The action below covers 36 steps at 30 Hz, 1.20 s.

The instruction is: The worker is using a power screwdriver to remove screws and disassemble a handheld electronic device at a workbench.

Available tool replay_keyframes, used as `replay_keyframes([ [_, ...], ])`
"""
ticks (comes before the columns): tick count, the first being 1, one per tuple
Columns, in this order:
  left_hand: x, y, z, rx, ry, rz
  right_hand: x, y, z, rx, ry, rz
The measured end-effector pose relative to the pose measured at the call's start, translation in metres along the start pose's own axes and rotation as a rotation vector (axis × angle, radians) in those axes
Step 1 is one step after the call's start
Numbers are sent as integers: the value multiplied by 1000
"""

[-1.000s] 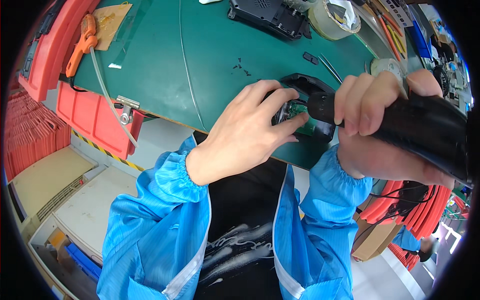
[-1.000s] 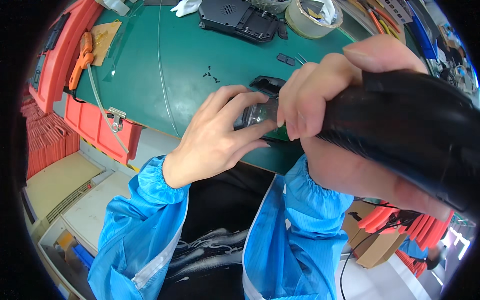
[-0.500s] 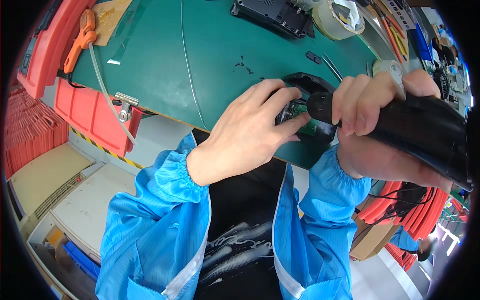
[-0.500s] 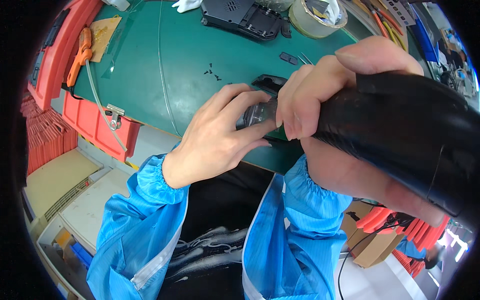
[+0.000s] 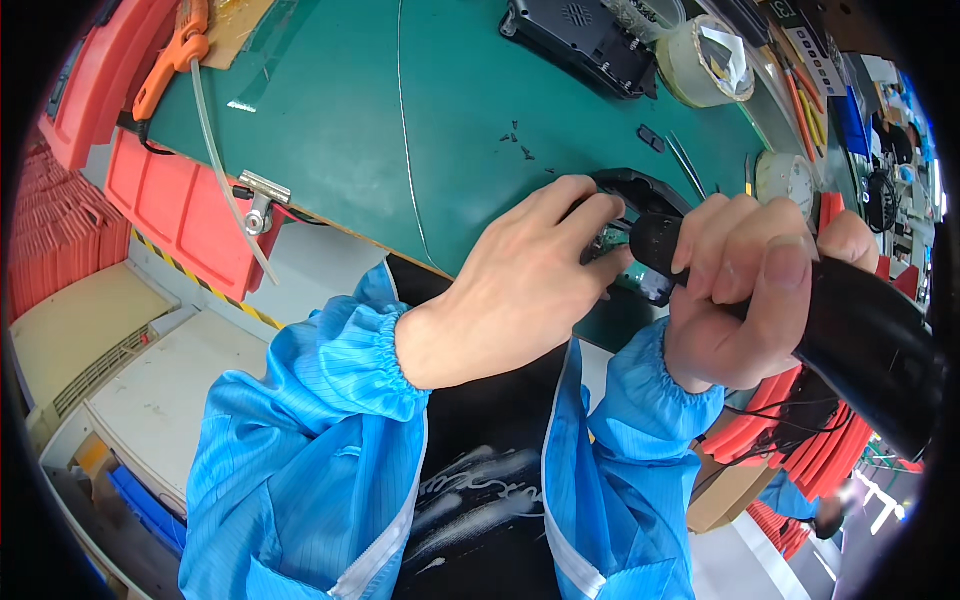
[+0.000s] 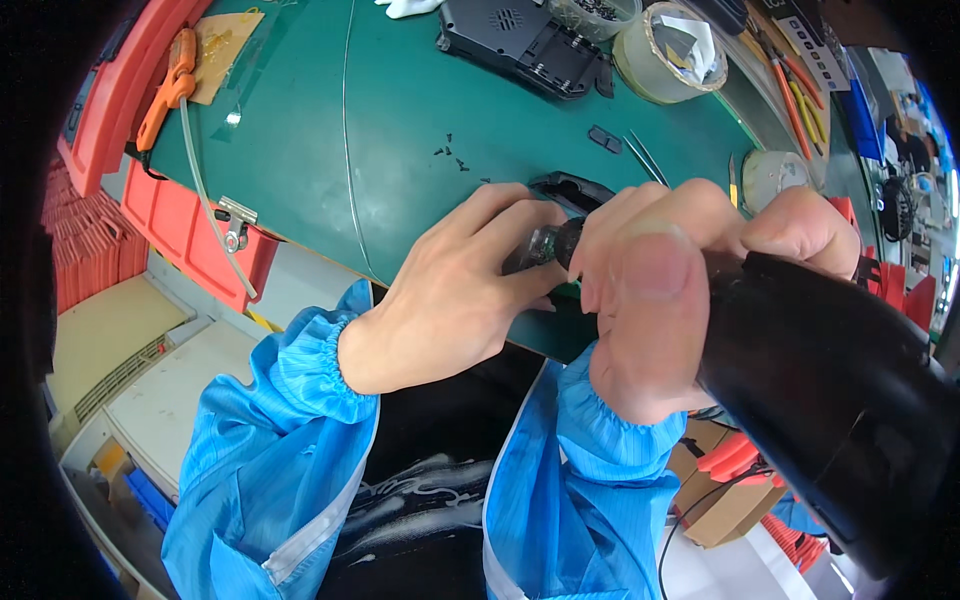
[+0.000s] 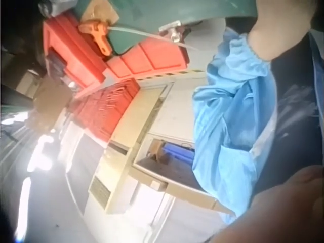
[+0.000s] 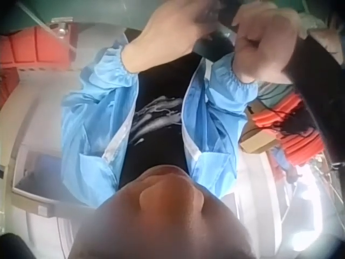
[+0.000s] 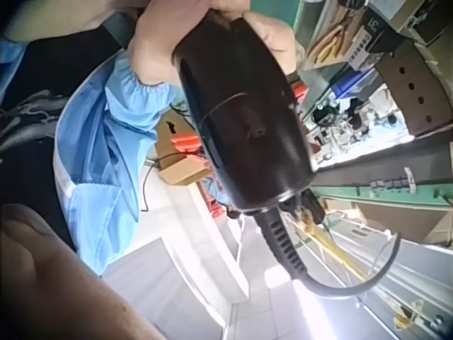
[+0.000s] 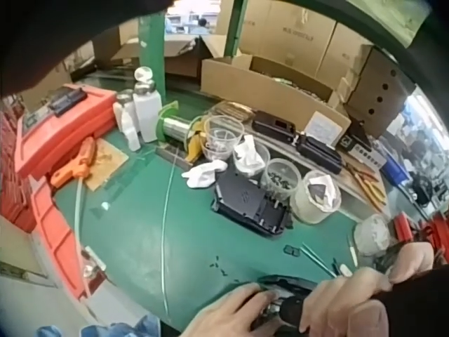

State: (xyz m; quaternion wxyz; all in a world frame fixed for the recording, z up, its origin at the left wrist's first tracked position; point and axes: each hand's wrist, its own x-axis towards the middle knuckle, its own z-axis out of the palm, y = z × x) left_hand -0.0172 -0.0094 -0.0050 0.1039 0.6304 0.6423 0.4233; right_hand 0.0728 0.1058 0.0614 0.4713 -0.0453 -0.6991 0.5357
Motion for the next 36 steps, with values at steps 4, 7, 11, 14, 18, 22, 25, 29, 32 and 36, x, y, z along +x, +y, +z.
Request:
replay_keyframes([
  [4, 1, -1, 1, -12, 7, -4, 3, -1, -1, -57, 1, 5],
  [7, 1, 0, 1, -9, 8, -7, 5, -1, -2, -44, -14, 14],
  [11, -1, 3, 0, -22, 36, -6, 3, -4, -2, 40, 49, 18],
  [14, -5, 4, -4, -60, 97, 5, 0, -9, -12, 111, 48, -3],
  [18, -4, 2, -13, -127, 197, -53, 6, -21, -24, 212, -61, -17],
  [22, 6, 7, -13, -166, 293, -147, 4, -34, -30, 320, -143, 4],
  [25, 7, 0, -16, -47, 264, -3, 12, -44, -45, 229, -262, 68],
  [29, 7, -25, -37, 244, 239, -18, 5, -30, -73, 167, -304, 26],
  [32, 7, -42, -43, 356, 251, -48, -6, -14, -78, 170, -232, -16],
  [36, 5, -35, -34, 276, 234, 20, -14, 0, -72, 188, -91, -38],
])
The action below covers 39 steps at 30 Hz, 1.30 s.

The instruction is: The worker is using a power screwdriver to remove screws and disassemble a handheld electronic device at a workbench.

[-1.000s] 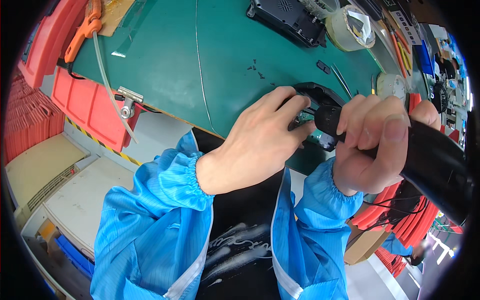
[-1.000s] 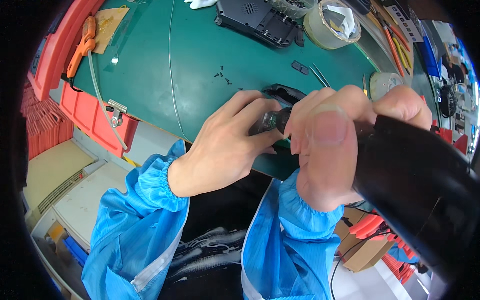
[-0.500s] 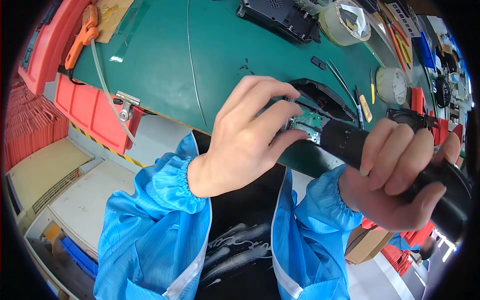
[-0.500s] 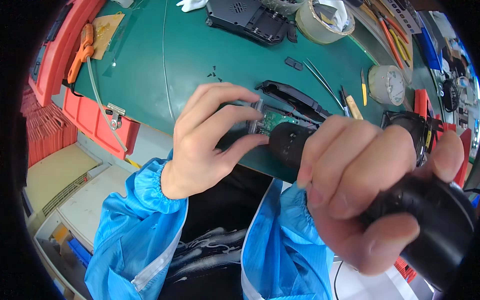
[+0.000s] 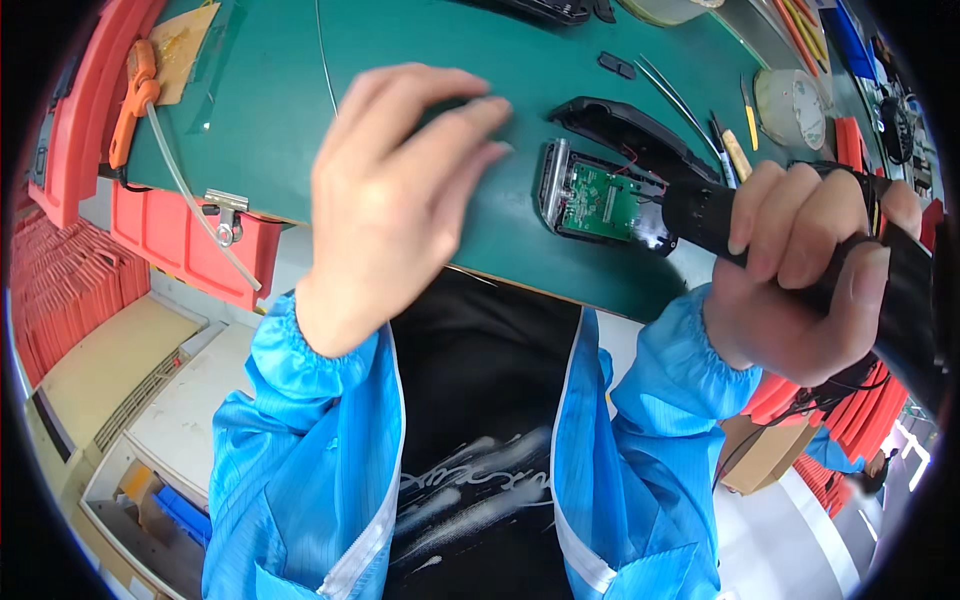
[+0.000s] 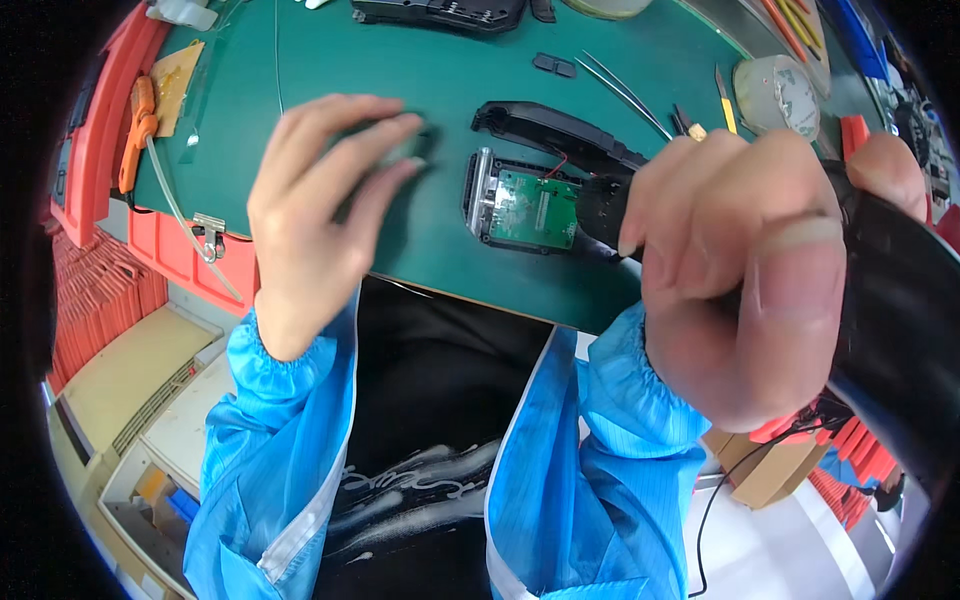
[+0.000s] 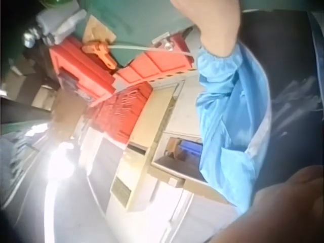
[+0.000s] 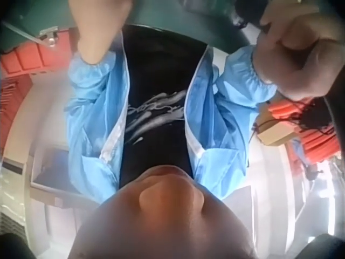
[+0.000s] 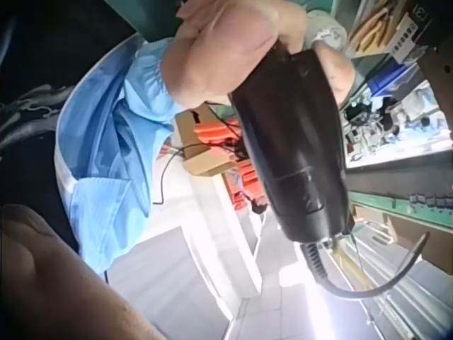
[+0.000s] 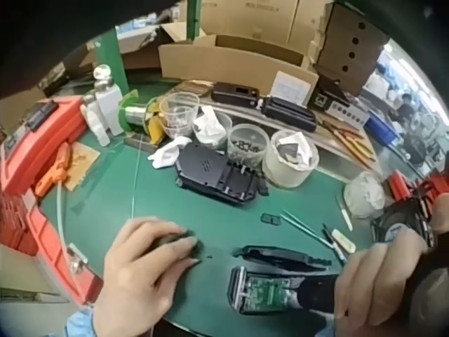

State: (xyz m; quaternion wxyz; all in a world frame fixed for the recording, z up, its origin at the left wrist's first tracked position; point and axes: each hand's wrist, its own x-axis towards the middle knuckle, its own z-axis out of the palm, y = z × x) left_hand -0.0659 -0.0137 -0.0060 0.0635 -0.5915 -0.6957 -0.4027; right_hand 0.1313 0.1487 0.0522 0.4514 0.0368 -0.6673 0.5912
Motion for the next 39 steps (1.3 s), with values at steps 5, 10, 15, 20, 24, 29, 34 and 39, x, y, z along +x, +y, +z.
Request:
replay_keyframes([
  [5, -5, 39, 13, -165, -216, 83, -1, 6, -3, 5, 15, 14],
  [10, -13, 46, 28, -78, -251, 100, -10, 6, -3, -8, 27, 31],
  [15, -15, 45, 33, -50, -241, 122, -12, 6, -4, -34, 60, 43],
  [20, -14, 45, 36, -88, -221, 99, -11, 3, 4, -59, 73, 58],
  [24, -13, 47, 35, -128, -188, 58, -3, 2, 12, -59, 53, 59],
  [29, -12, 50, 35, -152, -185, 18, 2, 2, 25, -65, 42, 72],
  [34, -12, 49, 35, -173, -180, 24, 6, 2, 24, -96, 57, 81],
  [39, -12, 49, 33, -172, -192, 36, 8, -3, 20, -130, 80, 81],
])
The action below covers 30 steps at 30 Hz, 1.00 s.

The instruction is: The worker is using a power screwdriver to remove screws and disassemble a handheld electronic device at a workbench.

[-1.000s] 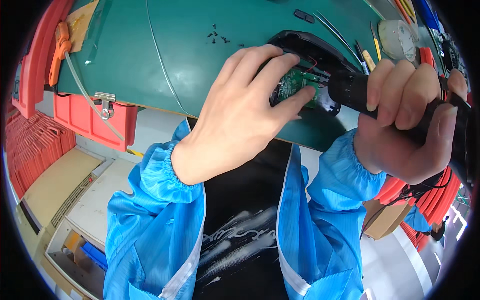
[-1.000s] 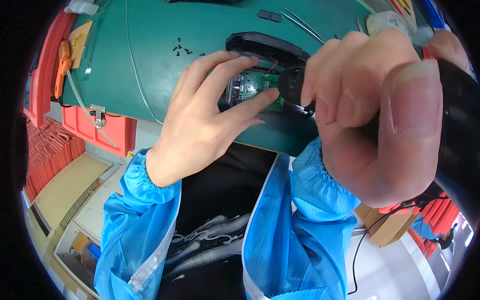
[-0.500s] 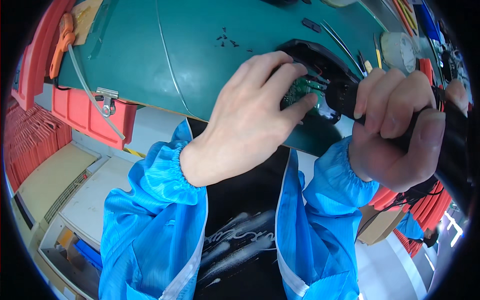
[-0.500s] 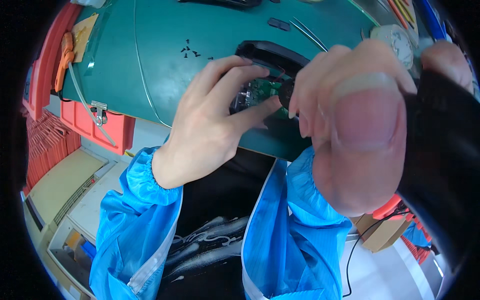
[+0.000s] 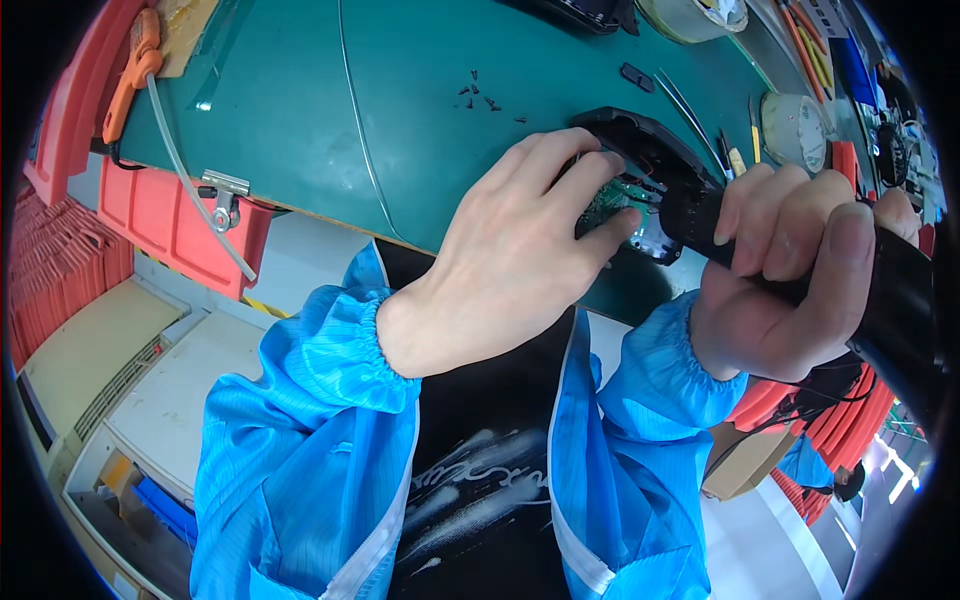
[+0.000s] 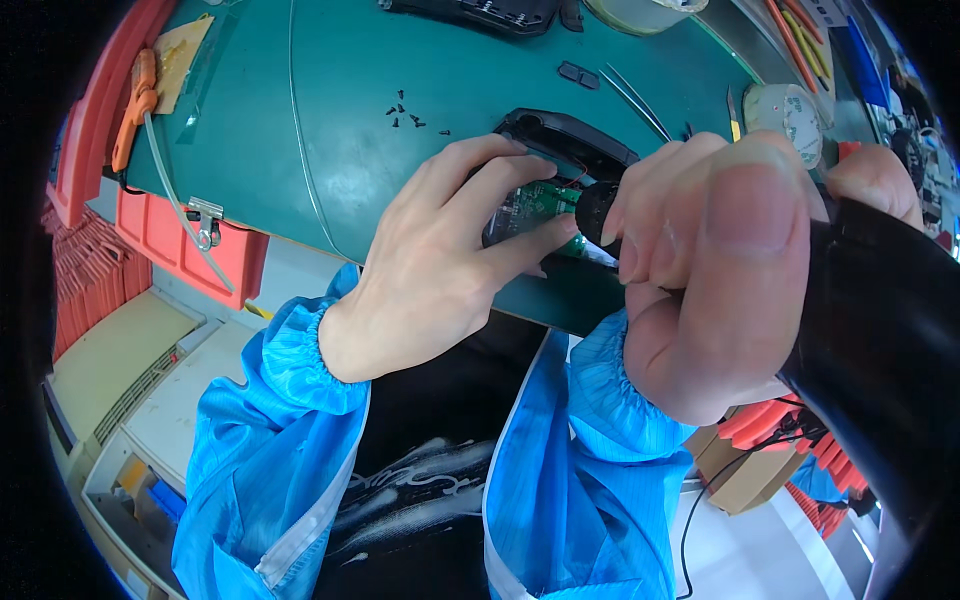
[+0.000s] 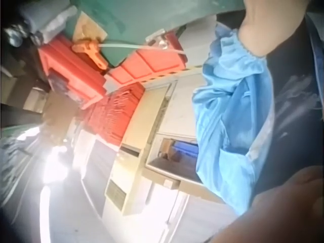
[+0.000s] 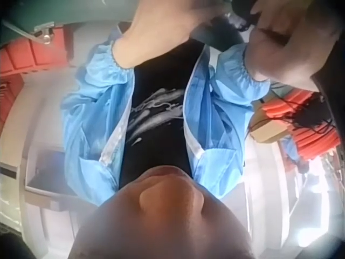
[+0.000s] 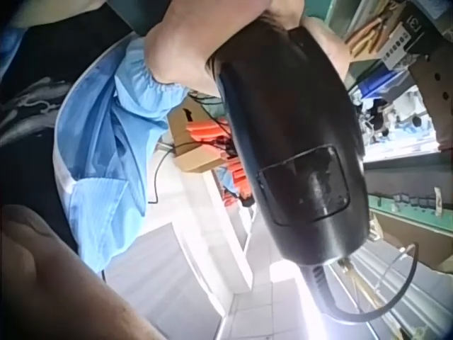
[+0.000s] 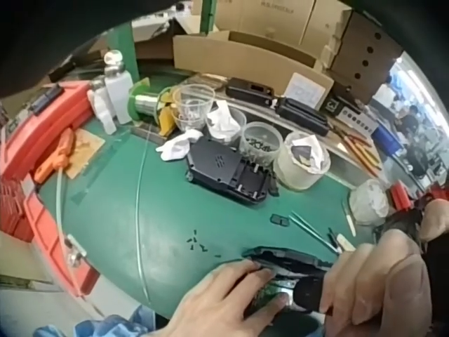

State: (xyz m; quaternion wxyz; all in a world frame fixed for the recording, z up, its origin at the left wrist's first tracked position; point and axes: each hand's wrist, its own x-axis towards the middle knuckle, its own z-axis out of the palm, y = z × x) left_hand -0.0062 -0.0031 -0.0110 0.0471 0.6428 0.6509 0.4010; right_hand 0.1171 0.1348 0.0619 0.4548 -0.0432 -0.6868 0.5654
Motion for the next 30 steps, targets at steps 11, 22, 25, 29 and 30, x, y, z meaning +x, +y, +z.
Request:
replay_keyframes([
  [11, -2, 3, -10, -159, 126, -45, -6, -16, 6, -51, 70, -21],
  [22, 3, -2, -22, -143, 184, -2, -5, -39, 1, 135, -101, 14],
  [25, 5, -18, -41, 102, 159, -39, -13, -36, -1, 116, -14, 1],
  [29, 8, -48, -44, 218, 220, 12, -18, -34, -3, 106, 14, -5],
  [30, 9, -48, -44, 228, 210, -5, -19, -33, -4, 98, -8, 3],
])
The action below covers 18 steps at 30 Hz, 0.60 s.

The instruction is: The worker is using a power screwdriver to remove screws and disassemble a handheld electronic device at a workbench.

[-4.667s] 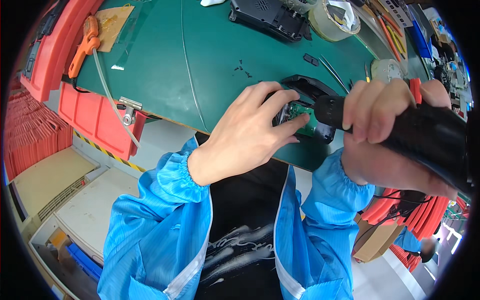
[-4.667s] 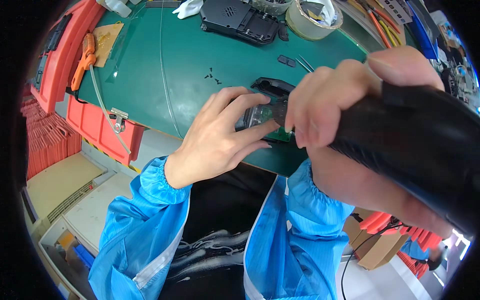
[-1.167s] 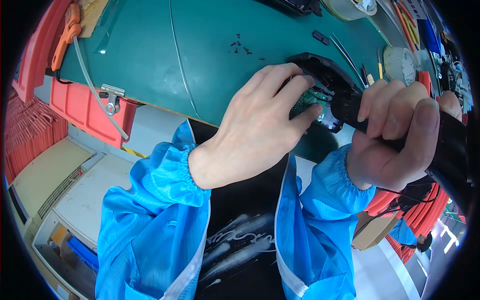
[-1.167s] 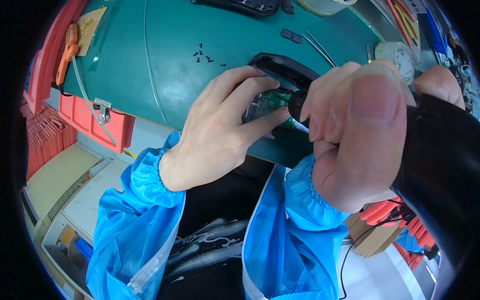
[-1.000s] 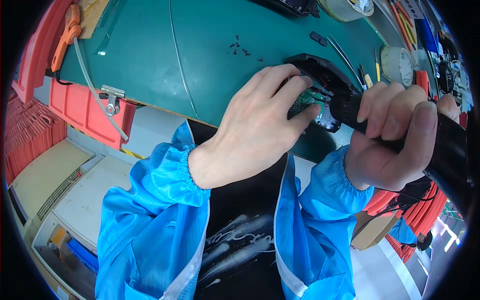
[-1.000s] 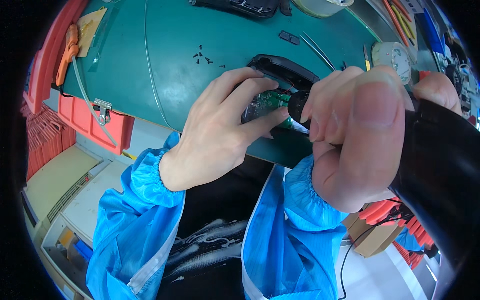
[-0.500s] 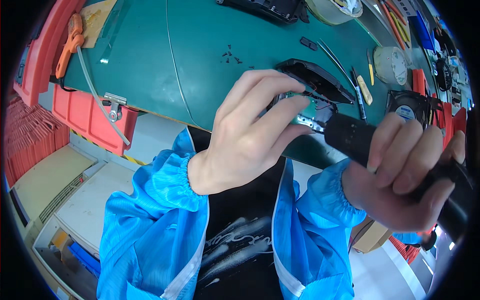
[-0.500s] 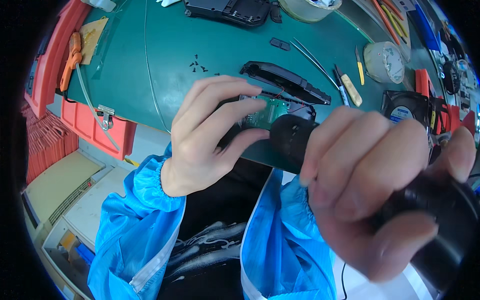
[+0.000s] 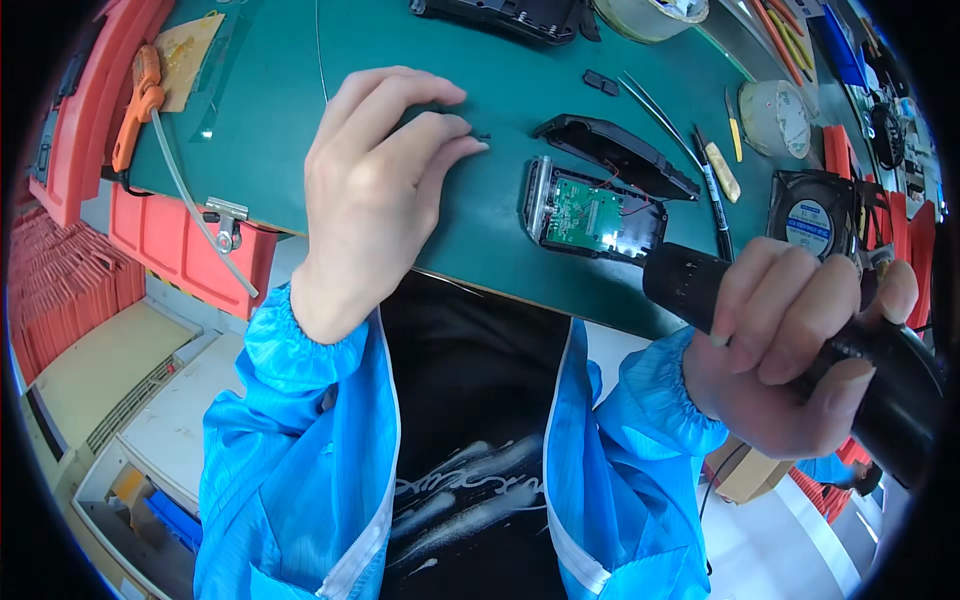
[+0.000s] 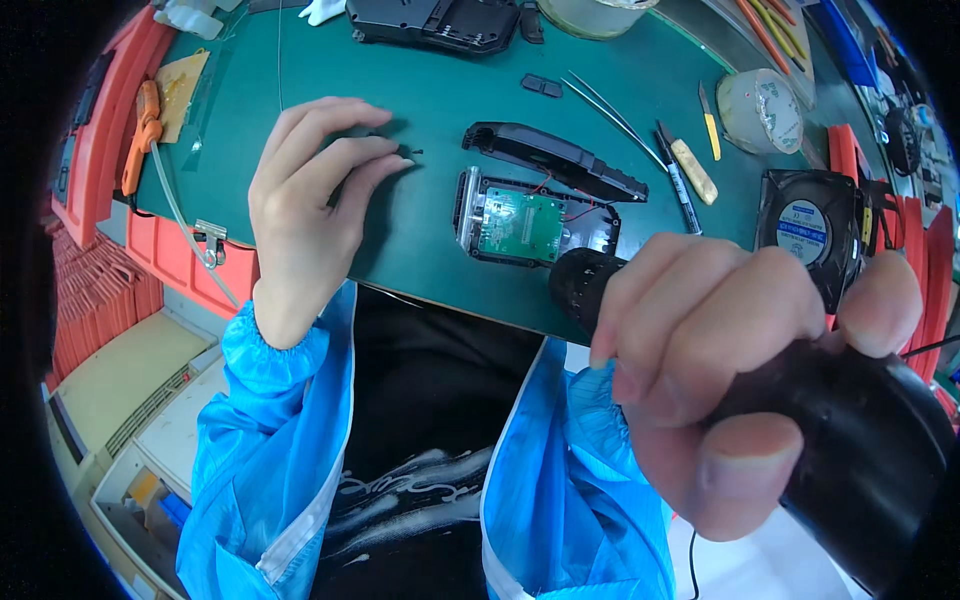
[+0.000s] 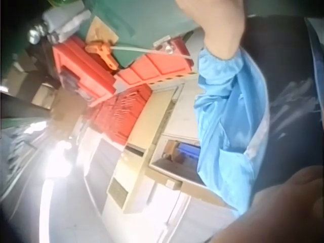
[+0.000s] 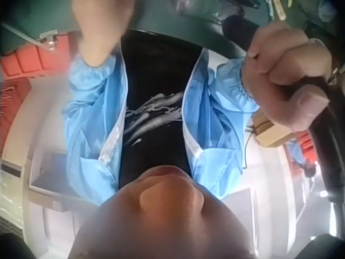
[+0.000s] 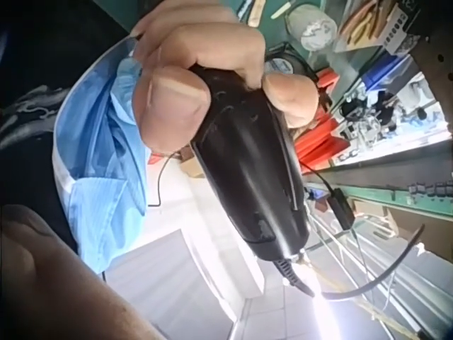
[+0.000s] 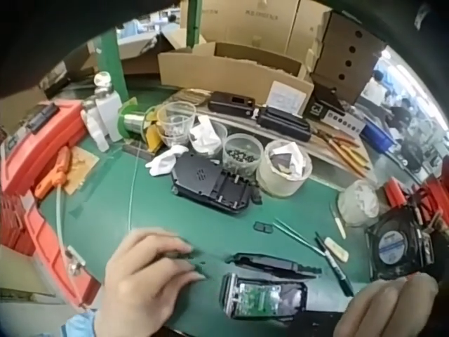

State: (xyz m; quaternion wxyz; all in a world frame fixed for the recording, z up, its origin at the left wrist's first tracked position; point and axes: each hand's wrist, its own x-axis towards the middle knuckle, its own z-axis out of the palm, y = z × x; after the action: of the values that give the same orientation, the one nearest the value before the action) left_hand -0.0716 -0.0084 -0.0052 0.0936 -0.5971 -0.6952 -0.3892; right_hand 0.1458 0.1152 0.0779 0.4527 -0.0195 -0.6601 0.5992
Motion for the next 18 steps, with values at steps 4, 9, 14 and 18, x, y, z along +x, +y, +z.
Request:
replay_keyframes([
  [4, 1, 8, -1, -35, -49, -20, -3, -4, 7, -32, 28, 28],
  [9, -4, 43, 2, -240, -205, 26, -5, -4, 2, -23, 16, 34],
  [14, -10, 56, 21, -232, -291, 68, -2, 1, -3, -27, -32, 17],
  [18, -11, 52, 23, -201, -322, 110, 2, 4, -14, 56, -233, 66],
])
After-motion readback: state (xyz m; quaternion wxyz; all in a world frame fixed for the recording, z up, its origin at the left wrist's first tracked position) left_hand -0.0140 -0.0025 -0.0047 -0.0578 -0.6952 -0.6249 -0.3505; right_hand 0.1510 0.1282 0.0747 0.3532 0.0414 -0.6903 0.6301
